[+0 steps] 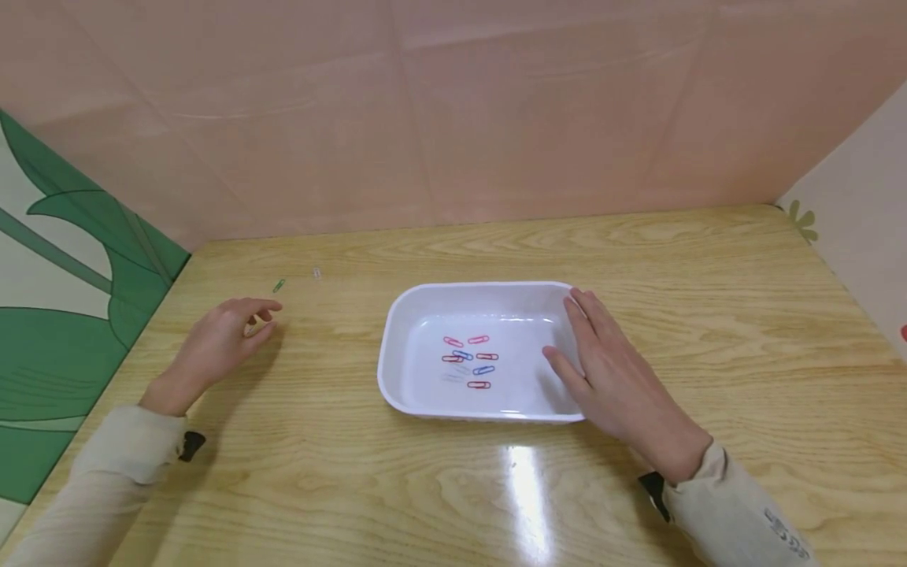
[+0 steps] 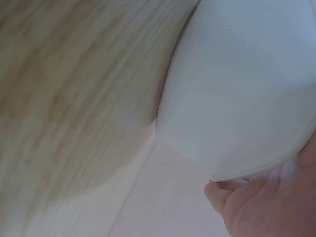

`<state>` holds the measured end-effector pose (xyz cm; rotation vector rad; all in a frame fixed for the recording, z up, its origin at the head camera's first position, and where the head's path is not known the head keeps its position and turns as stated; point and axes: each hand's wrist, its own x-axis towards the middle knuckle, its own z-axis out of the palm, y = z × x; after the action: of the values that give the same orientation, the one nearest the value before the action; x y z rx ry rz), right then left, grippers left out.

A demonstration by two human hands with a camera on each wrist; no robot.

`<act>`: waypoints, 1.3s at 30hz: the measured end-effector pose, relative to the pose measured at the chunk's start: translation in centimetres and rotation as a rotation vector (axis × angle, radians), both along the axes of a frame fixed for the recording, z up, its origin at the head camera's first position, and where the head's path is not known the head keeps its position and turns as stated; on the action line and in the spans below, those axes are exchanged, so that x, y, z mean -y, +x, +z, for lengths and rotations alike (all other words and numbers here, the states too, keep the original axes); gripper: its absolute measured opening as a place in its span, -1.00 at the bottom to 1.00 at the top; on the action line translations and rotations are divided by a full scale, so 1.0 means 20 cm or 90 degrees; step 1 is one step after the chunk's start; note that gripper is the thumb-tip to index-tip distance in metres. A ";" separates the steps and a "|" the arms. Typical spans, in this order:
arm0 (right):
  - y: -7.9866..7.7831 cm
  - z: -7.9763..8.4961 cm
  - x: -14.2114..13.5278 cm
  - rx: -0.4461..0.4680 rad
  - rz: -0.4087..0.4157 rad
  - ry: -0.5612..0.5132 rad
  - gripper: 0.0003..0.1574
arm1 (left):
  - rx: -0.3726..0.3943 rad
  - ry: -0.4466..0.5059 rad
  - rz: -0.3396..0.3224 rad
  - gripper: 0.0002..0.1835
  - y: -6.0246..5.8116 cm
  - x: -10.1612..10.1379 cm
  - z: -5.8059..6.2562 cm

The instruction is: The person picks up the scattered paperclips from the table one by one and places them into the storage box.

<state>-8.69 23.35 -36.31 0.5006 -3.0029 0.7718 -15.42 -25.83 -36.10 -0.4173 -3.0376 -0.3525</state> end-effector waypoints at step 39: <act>0.00 0.00 0.00 -0.001 -0.001 0.001 -0.03 | 0.138 -0.039 0.123 -0.77 -0.03 0.14 -0.06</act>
<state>-8.72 23.36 -36.33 0.4997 -3.0018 0.7682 -16.06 -28.53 -37.27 -0.0903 -3.2689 -0.3133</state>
